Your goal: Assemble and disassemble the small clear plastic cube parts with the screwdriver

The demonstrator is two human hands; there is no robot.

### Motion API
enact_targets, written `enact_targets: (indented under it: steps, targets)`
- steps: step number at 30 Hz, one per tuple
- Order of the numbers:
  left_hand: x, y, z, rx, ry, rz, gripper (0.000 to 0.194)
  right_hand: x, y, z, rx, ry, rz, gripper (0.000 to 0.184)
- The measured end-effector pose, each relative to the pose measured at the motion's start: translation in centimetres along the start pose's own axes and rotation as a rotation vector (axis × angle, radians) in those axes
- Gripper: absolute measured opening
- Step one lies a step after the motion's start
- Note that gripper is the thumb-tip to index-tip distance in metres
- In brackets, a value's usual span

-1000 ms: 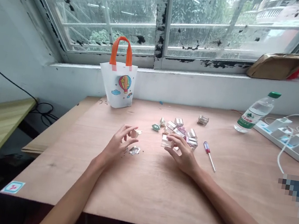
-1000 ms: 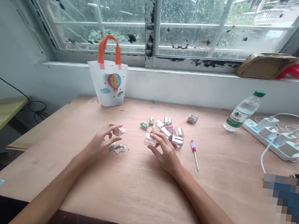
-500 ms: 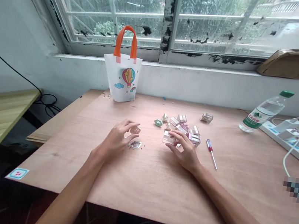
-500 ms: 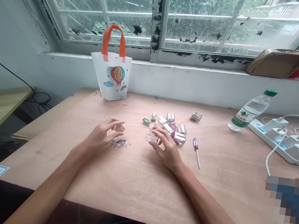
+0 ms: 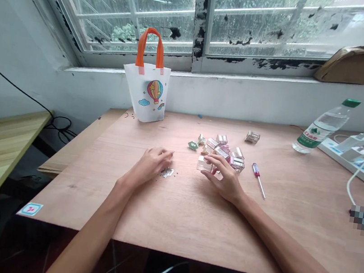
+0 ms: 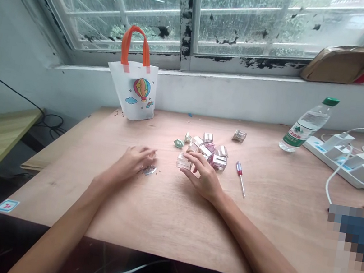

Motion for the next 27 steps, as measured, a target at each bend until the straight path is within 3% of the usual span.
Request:
enact_targets:
  steps: [7,10,14,17,21,25,27]
  targets:
    - [0.0,-0.1,-0.1,0.028,0.108,-0.008,0.035,-0.1,-0.1,0.2,-0.005,-0.021,0.004,0.042]
    - [0.0,0.0,-0.1,0.086,0.150,-0.084,0.037,-0.2,-0.1,0.1,-0.003,-0.022,0.012,0.041]
    - [-0.4,0.3,-0.4,0.055,0.149,0.005,0.039,-0.3,-0.2,-0.2,-0.001,-0.009,0.013,0.041]
    - [-0.4,0.3,-0.2,0.122,0.175,-0.094,0.040,-0.3,-0.2,-0.2,0.000,0.008,0.014,0.043]
    - [-1.0,0.3,0.5,0.098,0.140,-0.019,0.038,-0.3,-0.1,0.0,0.012,0.011,0.013,0.042]
    - [-0.1,0.0,1.4,0.228,-0.080,-0.234,0.042,0.1,-0.1,0.4,-0.011,-0.022,0.026,0.041]
    - [0.0,0.0,1.1,0.218,-0.235,-0.270,0.043,0.2,-0.1,0.5,-0.043,-0.079,0.048,0.041]
Point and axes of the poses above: each hand's wrist, its own y-axis towards the middle knuckle, its own x-axis out of the back of the hand, z = x × y, the point moved 3 cm from there along y, towards the middle knuckle, and after that the axes turned 14 degrees about z, right-handed, at the moved point
